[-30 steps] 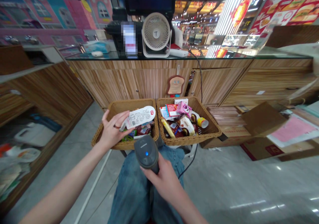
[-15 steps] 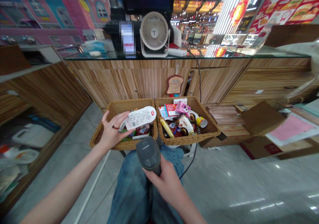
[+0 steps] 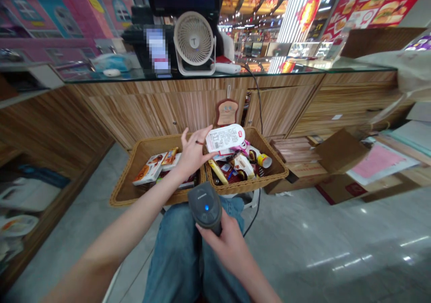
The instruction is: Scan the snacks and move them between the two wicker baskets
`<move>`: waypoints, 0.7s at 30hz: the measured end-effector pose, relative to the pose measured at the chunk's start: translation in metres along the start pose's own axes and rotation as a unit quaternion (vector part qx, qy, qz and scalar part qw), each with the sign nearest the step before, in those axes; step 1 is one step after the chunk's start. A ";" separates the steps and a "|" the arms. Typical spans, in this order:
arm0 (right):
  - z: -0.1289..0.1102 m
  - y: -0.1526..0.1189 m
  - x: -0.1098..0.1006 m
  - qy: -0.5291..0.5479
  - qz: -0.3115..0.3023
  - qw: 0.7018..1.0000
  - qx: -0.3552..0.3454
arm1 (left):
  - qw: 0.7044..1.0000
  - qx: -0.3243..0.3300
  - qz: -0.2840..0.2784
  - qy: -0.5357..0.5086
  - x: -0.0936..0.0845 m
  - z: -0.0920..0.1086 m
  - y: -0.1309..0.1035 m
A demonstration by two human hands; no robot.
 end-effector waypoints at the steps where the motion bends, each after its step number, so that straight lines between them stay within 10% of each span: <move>1: 0.000 0.000 -0.001 -0.003 0.003 1.000 0.000 | 1.000 -0.008 -0.019 -0.007 0.010 0.005 0.007; 8: 0.003 -0.002 -0.006 -0.009 0.014 1.000 0.014 | 0.995 -0.010 -0.099 -0.005 0.024 0.007 -0.007; 17: 0.005 0.002 0.003 0.007 -0.022 1.000 0.018 | 0.967 -0.179 -0.135 0.122 -0.029 -0.091 -0.062; 21: 0.005 0.002 0.005 0.002 -0.021 1.000 0.016 | 0.926 -0.241 -0.235 0.170 -0.032 -0.133 -0.085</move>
Point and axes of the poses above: each hand's wrist, its own y-axis towards the middle knuckle, its own x-axis out of the palm, z = x × y, the point moved 3 cm from there along y, towards the middle knuckle, and after that the axes turned 1 degree about -x, right-handed, at the moved point
